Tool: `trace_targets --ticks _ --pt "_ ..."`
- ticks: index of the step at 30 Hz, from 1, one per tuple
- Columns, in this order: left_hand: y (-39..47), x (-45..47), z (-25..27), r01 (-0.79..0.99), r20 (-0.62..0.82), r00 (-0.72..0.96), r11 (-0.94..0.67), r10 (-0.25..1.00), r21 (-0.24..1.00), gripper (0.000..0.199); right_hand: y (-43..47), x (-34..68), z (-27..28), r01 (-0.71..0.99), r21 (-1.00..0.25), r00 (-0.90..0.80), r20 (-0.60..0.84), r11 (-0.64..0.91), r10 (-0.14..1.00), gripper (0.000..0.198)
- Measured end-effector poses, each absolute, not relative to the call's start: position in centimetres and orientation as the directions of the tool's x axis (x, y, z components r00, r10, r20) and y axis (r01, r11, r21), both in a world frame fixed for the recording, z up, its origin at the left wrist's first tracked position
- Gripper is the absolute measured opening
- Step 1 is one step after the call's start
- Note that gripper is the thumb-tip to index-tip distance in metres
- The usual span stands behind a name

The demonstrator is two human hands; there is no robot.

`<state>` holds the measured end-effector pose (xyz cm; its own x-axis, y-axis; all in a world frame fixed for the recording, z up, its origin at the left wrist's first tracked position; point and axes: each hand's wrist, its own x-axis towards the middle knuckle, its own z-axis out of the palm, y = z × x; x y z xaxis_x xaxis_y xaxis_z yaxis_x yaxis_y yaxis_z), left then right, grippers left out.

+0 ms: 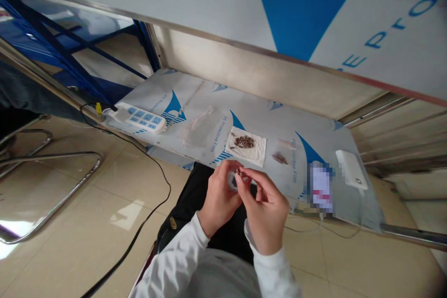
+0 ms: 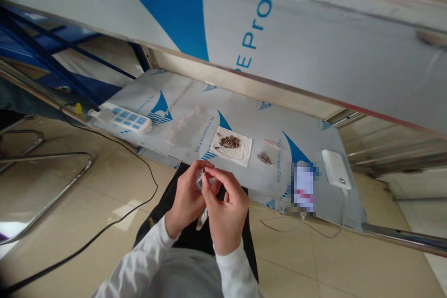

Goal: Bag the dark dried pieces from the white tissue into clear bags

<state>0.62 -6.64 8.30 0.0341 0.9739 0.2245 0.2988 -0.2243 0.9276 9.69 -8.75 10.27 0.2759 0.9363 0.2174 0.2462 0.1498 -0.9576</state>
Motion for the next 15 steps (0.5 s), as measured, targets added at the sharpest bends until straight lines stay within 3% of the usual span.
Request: trace_targets --ticks 15 --pt "-6.8 0.0 8.5 0.303 0.232 0.043 -0.234 0.972 0.924 0.023 -9.6 10.9 12.5 0.663 -0.718 0.06 0.334 0.213 0.941 0.018"
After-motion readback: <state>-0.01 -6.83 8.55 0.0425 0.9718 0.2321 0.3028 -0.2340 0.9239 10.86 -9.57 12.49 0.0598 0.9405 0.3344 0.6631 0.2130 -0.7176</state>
